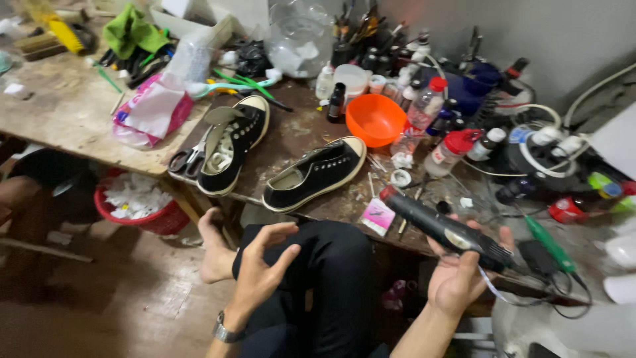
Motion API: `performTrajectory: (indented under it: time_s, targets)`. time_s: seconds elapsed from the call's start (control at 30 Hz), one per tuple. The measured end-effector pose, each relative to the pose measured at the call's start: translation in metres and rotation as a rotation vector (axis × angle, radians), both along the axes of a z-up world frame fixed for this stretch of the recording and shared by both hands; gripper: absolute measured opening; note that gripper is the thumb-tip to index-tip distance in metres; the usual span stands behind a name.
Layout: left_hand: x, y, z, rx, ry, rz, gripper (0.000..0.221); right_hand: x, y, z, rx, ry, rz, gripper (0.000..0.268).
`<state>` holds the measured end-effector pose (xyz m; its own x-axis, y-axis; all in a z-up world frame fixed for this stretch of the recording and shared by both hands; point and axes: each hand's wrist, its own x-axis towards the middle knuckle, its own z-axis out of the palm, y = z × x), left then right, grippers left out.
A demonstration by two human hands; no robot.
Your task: The person applies heat to a black canvas sneaker using a heat gun, tests the side of the sole with their hand, and uses a fine paint brush to apply liquid along the rubber midsole line.
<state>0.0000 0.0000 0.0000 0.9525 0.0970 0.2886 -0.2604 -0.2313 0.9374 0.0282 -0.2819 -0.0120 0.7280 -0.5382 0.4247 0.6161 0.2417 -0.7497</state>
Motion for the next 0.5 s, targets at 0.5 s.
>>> performTrajectory:
  time_s: [0.5]
  targets:
    - [0.062,-0.131,0.013,-1.098,0.574,-0.708,0.043,0.014,0.034,-0.006,-0.296,-0.171,-0.163,0.065]
